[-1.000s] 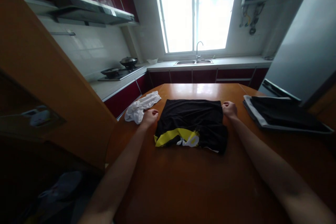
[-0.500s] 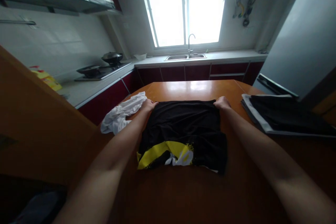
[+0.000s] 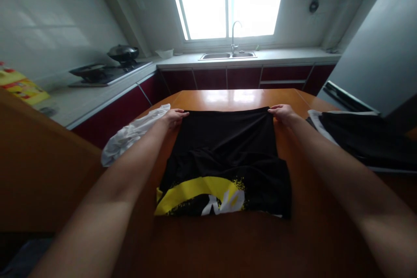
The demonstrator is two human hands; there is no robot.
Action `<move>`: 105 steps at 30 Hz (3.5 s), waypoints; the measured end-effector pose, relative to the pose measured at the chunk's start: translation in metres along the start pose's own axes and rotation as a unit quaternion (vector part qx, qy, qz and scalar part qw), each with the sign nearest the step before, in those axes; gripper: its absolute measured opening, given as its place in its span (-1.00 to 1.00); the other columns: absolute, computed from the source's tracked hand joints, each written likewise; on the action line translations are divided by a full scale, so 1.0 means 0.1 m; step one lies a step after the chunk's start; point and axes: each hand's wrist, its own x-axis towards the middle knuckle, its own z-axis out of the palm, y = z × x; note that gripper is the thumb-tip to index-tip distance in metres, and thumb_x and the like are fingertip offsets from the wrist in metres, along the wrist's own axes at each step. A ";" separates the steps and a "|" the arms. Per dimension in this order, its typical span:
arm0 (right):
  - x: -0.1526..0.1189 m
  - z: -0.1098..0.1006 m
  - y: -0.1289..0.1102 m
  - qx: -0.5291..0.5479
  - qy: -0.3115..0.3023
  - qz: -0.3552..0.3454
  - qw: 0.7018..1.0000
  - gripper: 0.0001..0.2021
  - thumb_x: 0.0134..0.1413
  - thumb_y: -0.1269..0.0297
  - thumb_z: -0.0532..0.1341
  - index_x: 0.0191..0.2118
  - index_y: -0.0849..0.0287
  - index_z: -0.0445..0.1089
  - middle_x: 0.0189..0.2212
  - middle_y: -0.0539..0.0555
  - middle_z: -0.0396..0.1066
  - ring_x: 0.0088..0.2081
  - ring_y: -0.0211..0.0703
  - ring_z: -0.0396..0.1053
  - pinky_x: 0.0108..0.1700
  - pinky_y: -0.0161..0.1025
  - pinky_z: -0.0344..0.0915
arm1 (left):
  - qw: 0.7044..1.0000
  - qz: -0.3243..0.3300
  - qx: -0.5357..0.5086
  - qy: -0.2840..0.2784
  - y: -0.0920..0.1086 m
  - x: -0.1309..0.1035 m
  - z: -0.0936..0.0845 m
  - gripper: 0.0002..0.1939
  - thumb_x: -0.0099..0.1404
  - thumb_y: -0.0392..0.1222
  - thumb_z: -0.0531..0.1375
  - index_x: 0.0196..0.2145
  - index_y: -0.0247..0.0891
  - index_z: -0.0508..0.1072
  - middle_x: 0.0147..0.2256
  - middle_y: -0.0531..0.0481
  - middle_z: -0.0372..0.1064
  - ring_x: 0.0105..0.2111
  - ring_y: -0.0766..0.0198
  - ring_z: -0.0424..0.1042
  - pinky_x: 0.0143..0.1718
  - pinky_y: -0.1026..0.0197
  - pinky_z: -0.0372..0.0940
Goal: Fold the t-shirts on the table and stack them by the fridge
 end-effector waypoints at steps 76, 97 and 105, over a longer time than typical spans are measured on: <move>-3.97 -1.08 0.49 -0.349 -0.160 -0.398 0.833 -0.79 0.30 0.16 0.16 -0.26 0.09 0.51 -0.28 0.08 0.49 -0.28 -0.12 0.44 -0.25 -0.24 0.27 | 0.897 0.374 0.233 -0.028 -1.09 -4.54 -0.81 -0.77 0.43 -0.04 0.12 -0.17 -0.14 0.55 -0.25 -0.04 0.49 -0.26 0.16 0.50 -0.19 0.16 0.35; -3.43 -0.60 0.66 -0.269 -0.044 -0.260 0.926 -0.84 0.16 0.23 0.18 -0.23 0.12 0.48 -0.28 0.15 0.58 -0.25 0.00 0.53 -0.21 -0.16 0.36 | 0.933 0.328 0.145 0.036 -1.08 -4.01 -0.28 -0.87 0.34 -0.18 0.13 -0.27 -0.20 0.48 -0.24 -0.10 0.45 -0.29 0.15 0.49 -0.19 0.13 0.39; -3.29 -1.77 1.04 -0.171 0.175 -0.172 0.954 -0.70 -0.01 0.17 0.18 -0.11 0.09 0.41 -0.40 0.18 0.50 -0.39 0.11 0.48 -0.35 -0.05 0.38 | 0.945 0.173 0.033 0.276 -1.61 -3.78 -1.21 -0.81 0.28 -0.05 0.14 -0.21 -0.17 0.36 -0.26 -0.11 0.45 -0.23 0.04 0.51 -0.13 0.02 0.43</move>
